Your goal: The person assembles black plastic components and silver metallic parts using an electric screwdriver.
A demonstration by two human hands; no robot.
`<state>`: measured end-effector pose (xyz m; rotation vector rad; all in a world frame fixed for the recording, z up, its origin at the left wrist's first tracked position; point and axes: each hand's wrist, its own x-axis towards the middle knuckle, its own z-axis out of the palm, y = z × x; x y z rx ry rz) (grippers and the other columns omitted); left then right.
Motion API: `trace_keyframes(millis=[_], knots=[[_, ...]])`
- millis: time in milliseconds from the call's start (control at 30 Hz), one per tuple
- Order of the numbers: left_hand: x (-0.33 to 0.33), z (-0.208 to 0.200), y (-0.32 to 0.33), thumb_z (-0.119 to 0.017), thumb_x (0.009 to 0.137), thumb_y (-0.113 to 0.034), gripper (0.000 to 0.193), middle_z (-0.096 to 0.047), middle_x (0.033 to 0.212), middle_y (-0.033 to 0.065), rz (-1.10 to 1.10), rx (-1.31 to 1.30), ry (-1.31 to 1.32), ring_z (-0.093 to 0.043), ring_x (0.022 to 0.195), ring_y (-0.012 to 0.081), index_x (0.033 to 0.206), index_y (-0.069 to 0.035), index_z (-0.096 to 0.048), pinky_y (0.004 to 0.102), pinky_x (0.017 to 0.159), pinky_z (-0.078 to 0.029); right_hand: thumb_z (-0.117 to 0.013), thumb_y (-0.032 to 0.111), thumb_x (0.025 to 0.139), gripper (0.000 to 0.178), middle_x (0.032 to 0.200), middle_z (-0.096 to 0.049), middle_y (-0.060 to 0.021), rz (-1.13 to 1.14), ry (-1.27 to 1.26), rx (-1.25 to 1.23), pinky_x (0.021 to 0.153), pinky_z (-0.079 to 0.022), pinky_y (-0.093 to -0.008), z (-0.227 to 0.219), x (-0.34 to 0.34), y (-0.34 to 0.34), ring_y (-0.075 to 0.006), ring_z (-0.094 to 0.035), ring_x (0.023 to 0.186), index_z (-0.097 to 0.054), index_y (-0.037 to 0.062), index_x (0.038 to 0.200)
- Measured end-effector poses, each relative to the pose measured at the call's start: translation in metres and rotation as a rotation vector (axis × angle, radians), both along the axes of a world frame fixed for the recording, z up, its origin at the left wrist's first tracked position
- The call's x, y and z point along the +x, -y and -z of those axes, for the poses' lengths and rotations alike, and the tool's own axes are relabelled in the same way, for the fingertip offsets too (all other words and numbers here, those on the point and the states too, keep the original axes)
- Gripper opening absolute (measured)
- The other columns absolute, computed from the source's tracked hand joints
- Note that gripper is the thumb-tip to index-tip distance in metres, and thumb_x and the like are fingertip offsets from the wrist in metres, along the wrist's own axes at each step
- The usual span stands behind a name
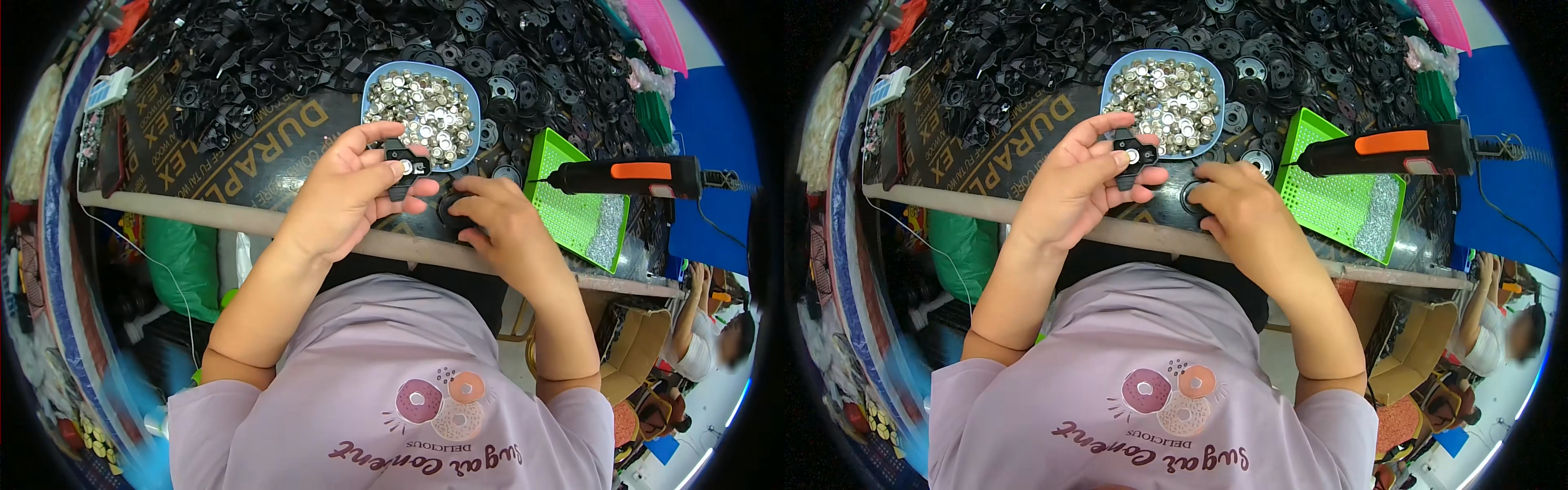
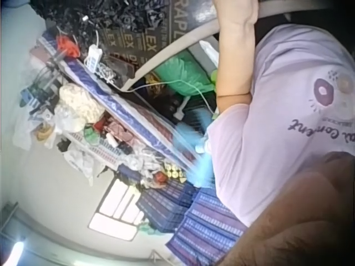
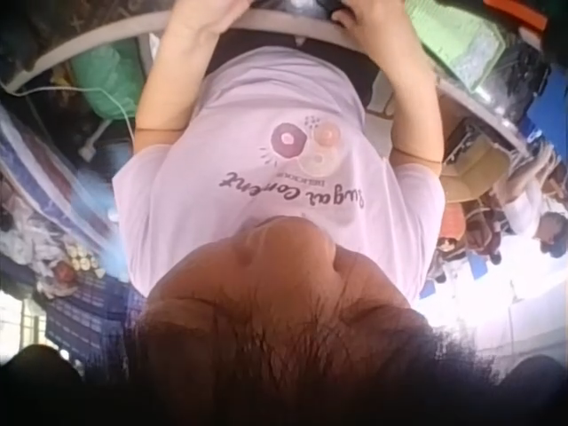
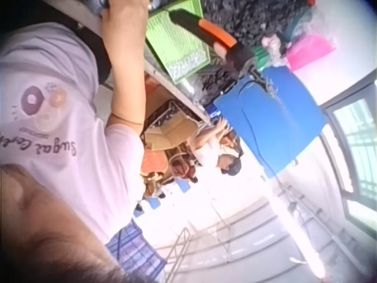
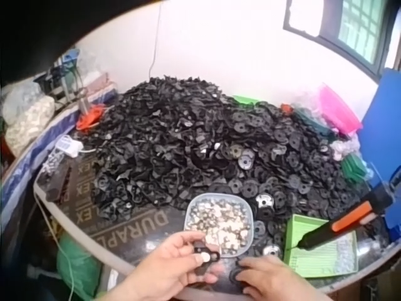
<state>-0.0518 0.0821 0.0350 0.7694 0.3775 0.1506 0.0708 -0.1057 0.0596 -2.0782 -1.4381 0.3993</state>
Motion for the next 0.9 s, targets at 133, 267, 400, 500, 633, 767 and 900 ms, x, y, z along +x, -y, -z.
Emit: trace_keyframes(millis=[133,267,400,500,633,767,900], knots=[[0.001,-0.001,0.003,-0.050,0.092,0.000,0.039,-0.056,0.122,0.0176,0.042,0.021,-0.020,-0.066,0.098,0.0289,0.130,-0.003,-0.041,0.0342,0.076,-0.058,-0.073,-0.004,0.065,0.037,0.110,-0.062,-0.0129,-0.126,0.080,-0.033,0.087,-0.047,-0.0373,0.009,0.006,-0.001,-0.0308,-0.057,0.100,-0.064,0.0034,0.100],[-0.003,0.000,0.003,-0.047,0.092,0.000,0.041,-0.054,0.125,0.0176,0.017,0.023,-0.030,-0.064,0.101,0.0292,0.131,-0.003,-0.040,0.0352,0.082,-0.057,-0.067,-0.007,0.075,0.043,0.111,-0.063,-0.0095,0.097,-0.579,0.163,0.083,-0.049,-0.0320,0.014,0.005,0.007,-0.0204,-0.059,0.102,-0.058,0.0027,0.116],[-0.003,0.002,0.006,-0.043,0.090,0.004,0.044,-0.053,0.127,0.0176,0.044,-0.019,0.023,-0.062,0.107,0.0288,0.133,-0.003,-0.039,0.0363,0.088,-0.054,-0.062,0.013,0.091,0.053,0.126,-0.054,-0.0213,-0.013,-1.555,0.414,0.087,-0.052,-0.0343,0.020,0.011,0.015,-0.0267,-0.061,0.105,-0.039,-0.0029,0.136],[0.001,0.001,0.010,-0.041,0.087,0.008,0.047,-0.053,0.124,0.0133,0.077,-0.050,0.021,-0.060,0.104,0.0234,0.132,-0.004,-0.037,0.0360,0.088,-0.051,-0.063,0.019,0.091,0.055,0.128,-0.051,-0.0238,-0.010,-1.733,0.508,0.089,-0.053,-0.0366,0.025,0.011,0.016,-0.0294,-0.061,0.105,-0.039,-0.0028,0.136],[0.002,0.000,0.013,-0.041,0.087,0.008,0.048,-0.053,0.124,0.0124,0.084,-0.048,0.009,-0.060,0.105,0.0224,0.133,-0.005,-0.037,0.0361,0.089,-0.050,-0.062,0.021,0.091,0.054,0.127,-0.052,-0.0248,-0.012,-1.747,0.523,0.089,-0.053,-0.0381,0.026,0.009,0.015,-0.0306,-0.061,0.105,-0.040,-0.0026,0.135],[0.002,0.003,0.016,-0.042,0.087,0.007,0.048,-0.053,0.126,0.0135,0.091,-0.044,0.014,-0.059,0.107,0.0228,0.134,-0.005,-0.037,0.0360,0.090,-0.051,-0.064,0.021,0.090,0.055,0.118,-0.055,-0.0214,0.116,-1.537,0.523,0.080,-0.054,-0.0354,0.020,0.003,0.007,-0.0281,-0.062,0.097,-0.040,-0.0005,0.134],[0.004,0.004,0.024,-0.040,0.086,0.009,0.049,-0.054,0.123,0.0117,0.083,-0.076,0.005,-0.059,0.106,0.0201,0.133,-0.006,-0.037,0.0350,0.089,-0.049,-0.066,0.008,0.086,0.033,0.099,-0.063,-0.0096,0.335,-0.760,0.410,0.063,-0.052,-0.0247,0.007,-0.011,-0.009,-0.0122,-0.063,0.074,-0.057,-0.0022,0.116]])
